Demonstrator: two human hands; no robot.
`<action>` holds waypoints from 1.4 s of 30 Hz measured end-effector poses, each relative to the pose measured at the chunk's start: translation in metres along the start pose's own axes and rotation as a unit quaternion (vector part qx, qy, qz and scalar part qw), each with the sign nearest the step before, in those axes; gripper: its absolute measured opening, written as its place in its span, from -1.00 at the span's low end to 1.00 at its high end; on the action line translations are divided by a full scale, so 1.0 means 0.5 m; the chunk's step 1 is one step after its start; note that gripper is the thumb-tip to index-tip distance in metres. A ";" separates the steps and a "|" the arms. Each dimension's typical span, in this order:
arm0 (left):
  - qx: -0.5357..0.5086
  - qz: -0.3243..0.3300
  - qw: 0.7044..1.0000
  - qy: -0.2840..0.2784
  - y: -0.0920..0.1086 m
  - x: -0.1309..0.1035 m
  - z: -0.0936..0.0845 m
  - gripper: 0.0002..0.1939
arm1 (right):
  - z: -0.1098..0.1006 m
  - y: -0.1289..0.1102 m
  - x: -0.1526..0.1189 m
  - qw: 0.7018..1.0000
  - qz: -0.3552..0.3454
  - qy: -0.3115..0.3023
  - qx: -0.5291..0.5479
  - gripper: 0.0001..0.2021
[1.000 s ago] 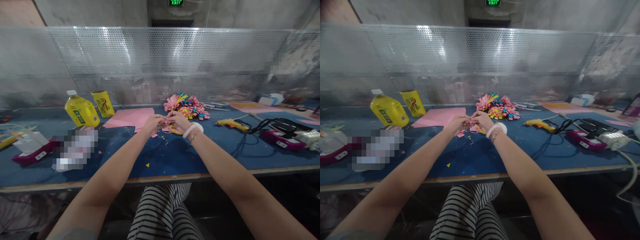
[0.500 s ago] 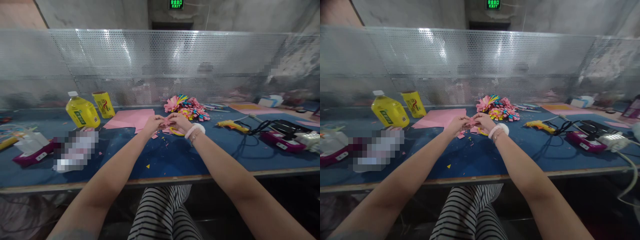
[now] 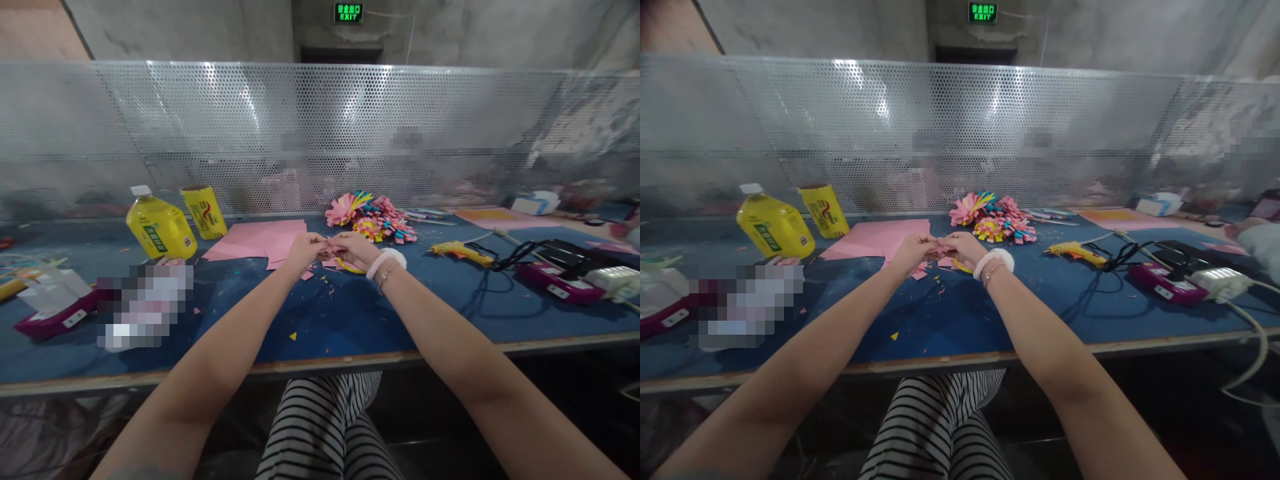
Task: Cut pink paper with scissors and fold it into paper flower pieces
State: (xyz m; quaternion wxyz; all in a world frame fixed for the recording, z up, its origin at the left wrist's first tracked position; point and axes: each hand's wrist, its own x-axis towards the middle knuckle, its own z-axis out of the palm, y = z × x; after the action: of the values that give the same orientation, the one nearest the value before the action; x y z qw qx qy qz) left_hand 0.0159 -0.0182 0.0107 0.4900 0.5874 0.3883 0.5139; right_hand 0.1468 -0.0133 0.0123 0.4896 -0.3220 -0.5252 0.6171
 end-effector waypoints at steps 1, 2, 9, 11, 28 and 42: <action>-0.021 -0.014 1.000 -0.005 0.001 0.000 0.000 -0.97 | -0.001 -0.001 0.000 1.000 0.006 0.004 -0.003 -0.80; -0.040 -0.028 0.999 -0.010 0.002 -0.001 -0.001 -0.97 | -0.003 -0.001 0.000 1.000 0.011 0.007 -0.006 -0.81; -0.114 -0.073 0.990 -0.037 0.005 -0.002 -0.007 -0.95 | -0.004 0.000 -0.002 1.000 0.013 0.002 -0.027 -0.82; -0.116 -0.078 0.990 -0.033 0.003 -0.001 -0.009 -0.91 | -0.004 0.001 0.000 0.999 0.005 0.017 -0.039 -0.83; -0.043 -0.039 0.998 -0.036 -0.008 0.016 -0.031 -0.93 | -0.013 0.010 0.018 0.984 -0.050 0.056 -0.159 -0.86; 0.086 0.009 0.996 -0.033 0.029 0.021 -0.070 -0.90 | -0.022 0.025 0.026 0.944 -0.111 0.037 -0.310 -0.77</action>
State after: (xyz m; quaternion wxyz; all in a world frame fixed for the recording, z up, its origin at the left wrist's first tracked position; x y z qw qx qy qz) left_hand -0.0174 -0.0052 0.0270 0.4462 0.6473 0.4092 0.4631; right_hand 0.1493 0.0032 -0.0009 0.4501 -0.4196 -0.7046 0.3533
